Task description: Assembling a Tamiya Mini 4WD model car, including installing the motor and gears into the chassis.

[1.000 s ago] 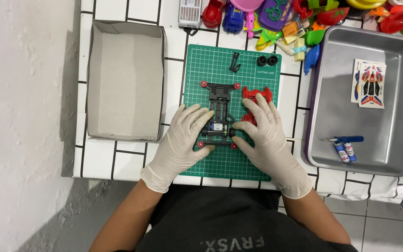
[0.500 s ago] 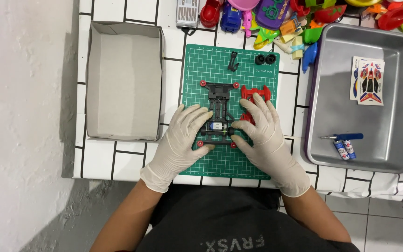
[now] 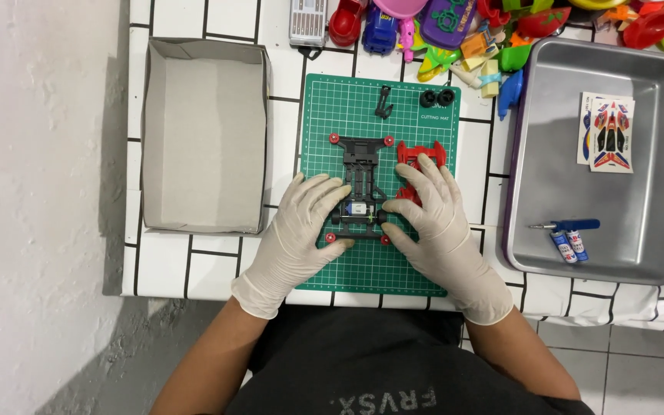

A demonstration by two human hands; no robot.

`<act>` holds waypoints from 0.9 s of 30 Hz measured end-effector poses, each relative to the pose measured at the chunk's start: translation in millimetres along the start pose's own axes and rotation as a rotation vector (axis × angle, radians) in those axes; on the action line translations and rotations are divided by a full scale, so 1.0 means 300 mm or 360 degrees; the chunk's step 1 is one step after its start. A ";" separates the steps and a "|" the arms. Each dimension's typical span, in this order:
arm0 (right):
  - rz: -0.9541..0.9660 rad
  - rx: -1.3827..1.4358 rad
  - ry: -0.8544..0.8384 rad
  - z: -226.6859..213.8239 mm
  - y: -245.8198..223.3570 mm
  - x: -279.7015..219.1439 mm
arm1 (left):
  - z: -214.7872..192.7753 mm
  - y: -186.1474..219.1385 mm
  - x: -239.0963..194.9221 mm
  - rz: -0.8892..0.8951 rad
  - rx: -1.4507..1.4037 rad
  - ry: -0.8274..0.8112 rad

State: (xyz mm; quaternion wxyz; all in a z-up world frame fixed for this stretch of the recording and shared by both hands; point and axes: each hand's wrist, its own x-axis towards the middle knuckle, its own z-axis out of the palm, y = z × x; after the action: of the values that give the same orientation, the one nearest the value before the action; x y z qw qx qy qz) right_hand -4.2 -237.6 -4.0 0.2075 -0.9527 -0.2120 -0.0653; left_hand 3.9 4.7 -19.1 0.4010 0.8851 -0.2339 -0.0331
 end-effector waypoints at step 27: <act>0.0050 0.0036 0.0148 0.002 -0.002 -0.021 | -0.001 0.020 0.003 0.0006 0.0088 0.0053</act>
State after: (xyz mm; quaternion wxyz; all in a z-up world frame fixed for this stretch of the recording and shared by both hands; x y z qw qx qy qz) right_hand -10.1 -239.2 -5.6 0.2289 -0.9495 -0.1880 -0.1039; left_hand 2.5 1.2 -14.5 0.3804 0.8958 -0.2295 -0.0112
